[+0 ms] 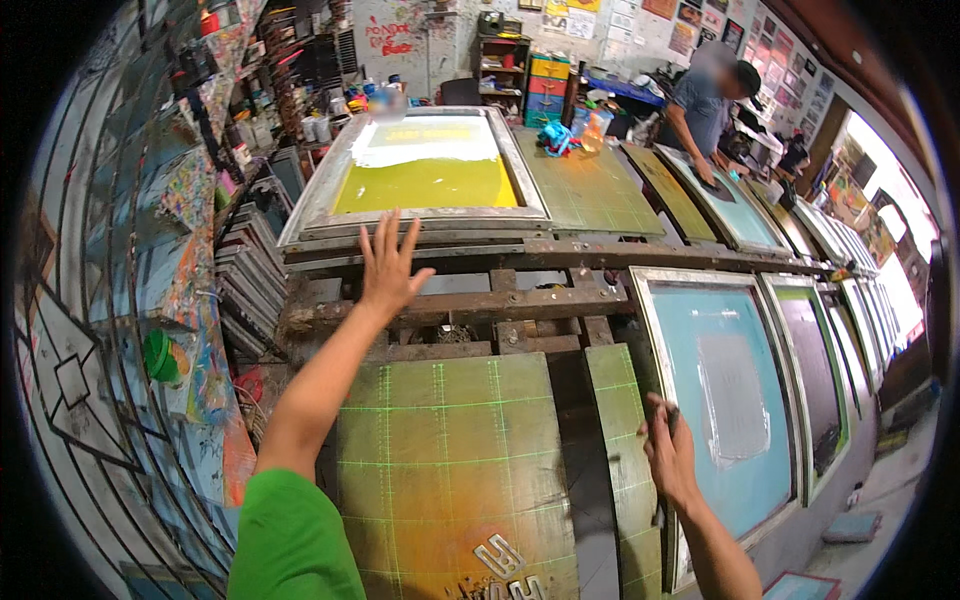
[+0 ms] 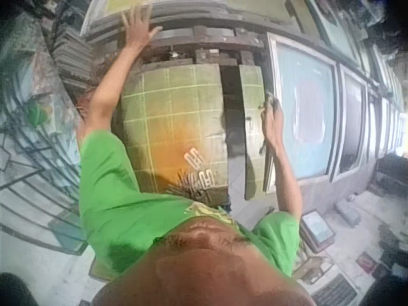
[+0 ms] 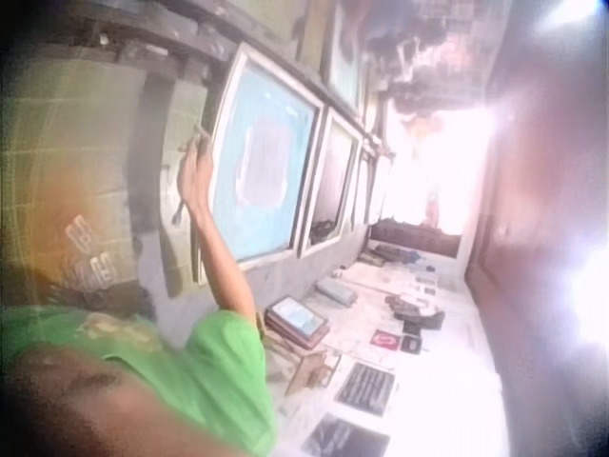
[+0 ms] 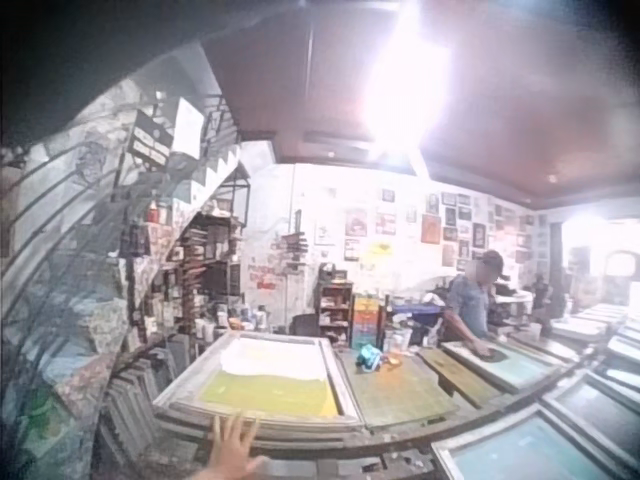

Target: The person aligns and secures multiple screen printing frames on a long workbench using a wrench. They move frames into position, tighten clamps, and adjust the setup while another person works nearby.

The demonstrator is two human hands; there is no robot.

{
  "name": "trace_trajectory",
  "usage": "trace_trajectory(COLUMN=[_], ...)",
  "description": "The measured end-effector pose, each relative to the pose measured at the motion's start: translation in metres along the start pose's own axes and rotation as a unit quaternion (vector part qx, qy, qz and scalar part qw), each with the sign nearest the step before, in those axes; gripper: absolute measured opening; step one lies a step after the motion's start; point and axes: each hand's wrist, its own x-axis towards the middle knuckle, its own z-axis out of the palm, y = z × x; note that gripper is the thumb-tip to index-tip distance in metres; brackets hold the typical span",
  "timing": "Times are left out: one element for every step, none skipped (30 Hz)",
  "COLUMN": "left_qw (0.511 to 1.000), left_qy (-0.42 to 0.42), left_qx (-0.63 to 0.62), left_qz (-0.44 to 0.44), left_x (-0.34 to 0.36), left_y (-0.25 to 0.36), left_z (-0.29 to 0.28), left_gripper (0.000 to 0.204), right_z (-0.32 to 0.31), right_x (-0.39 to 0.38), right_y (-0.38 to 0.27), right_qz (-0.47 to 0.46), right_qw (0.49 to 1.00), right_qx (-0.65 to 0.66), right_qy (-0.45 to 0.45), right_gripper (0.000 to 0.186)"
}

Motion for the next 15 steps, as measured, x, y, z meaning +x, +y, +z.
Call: trace_trajectory(left_qw=[0.998, 0.994, 0.989, 0.984, 0.979, 0.975, 0.970, 0.955, 0.938, 0.932, 0.928, 0.907, 0.880, 0.879, 0.879], left_qy=[0.033, 0.028, 0.022, 0.017, 0.013, -0.007, -0.028, -0.023, -0.026, -0.031, -0.036, -0.043, -0.053, -0.068, -0.085], left_qx=[-0.049, -0.099, -0.147, -0.173, -0.197, -0.218, -0.239, -0.290, -0.335, -0.348, -0.355, -0.397, -0.444, -0.441, -0.439], left_qz=[-0.015, -0.019, -0.024, -0.034, -0.041, -0.039, -0.039, -0.056, -0.083, -0.097, -0.110, -0.138, -0.161, -0.165, -0.166], left_x=[-0.014, -0.028, -0.049, -0.074, -0.099, -0.120, -0.141, -0.160, -0.179, -0.191, -0.204, -0.223, -0.237, -0.240, -0.243], left_y=[0.018, 0.040, 0.062, 0.080, 0.096, 0.117, 0.138, 0.161, 0.178, 0.199, 0.218, 0.240, 0.264, 0.288, 0.315], left_z=[-0.003, -0.014, -0.033, -0.052, -0.074, -0.094, -0.115, -0.131, -0.145, -0.169, -0.194, -0.208, -0.217, -0.238, -0.264], left_gripper=[0.100, 0.092, 0.085, 0.081, 0.077, 0.073, 0.068, 0.064, 0.059, 0.054, 0.049, 0.048, 0.047, 0.042, 0.038], right_z=[-0.002, -0.006, -0.012, -0.019, -0.026, -0.037, -0.050, -0.064, -0.078, -0.097, -0.114, -0.125, -0.143, -0.165, -0.186], right_x=[-0.023, -0.046, -0.069, -0.092, -0.114, -0.135, -0.156, -0.179, -0.191, -0.211, -0.229, -0.246, -0.263, -0.282, -0.298], right_y=[-0.016, -0.029, -0.041, -0.055, -0.067, -0.072, -0.076, -0.081, -0.084, -0.080, -0.077, -0.078, -0.070, -0.049, -0.026], right_qz=[0.032, 0.052, 0.073, 0.117, 0.160, 0.167, 0.174, 0.181, 0.193, 0.195, 0.194, 0.180, 0.215, 0.210, 0.205], right_qw=[0.998, 0.996, 0.993, 0.984, 0.969, 0.963, 0.957, 0.951, 0.952, 0.956, 0.958, 0.968, 0.952, 0.949, 0.945], right_qx=[0.041, 0.049, 0.058, 0.095, 0.134, 0.143, 0.150, 0.154, 0.147, 0.145, 0.147, 0.144, 0.218, 0.236, 0.254], right_qy=[-0.026, -0.046, -0.068, -0.099, -0.131, -0.156, -0.180, -0.197, -0.185, -0.165, -0.151, -0.102, -0.024, -0.006, 0.014], right_gripper=[0.045, 0.046, 0.046, 0.048, 0.049, 0.053, 0.056, 0.060, 0.059, 0.059, 0.058, 0.062, 0.050, 0.055, 0.060])
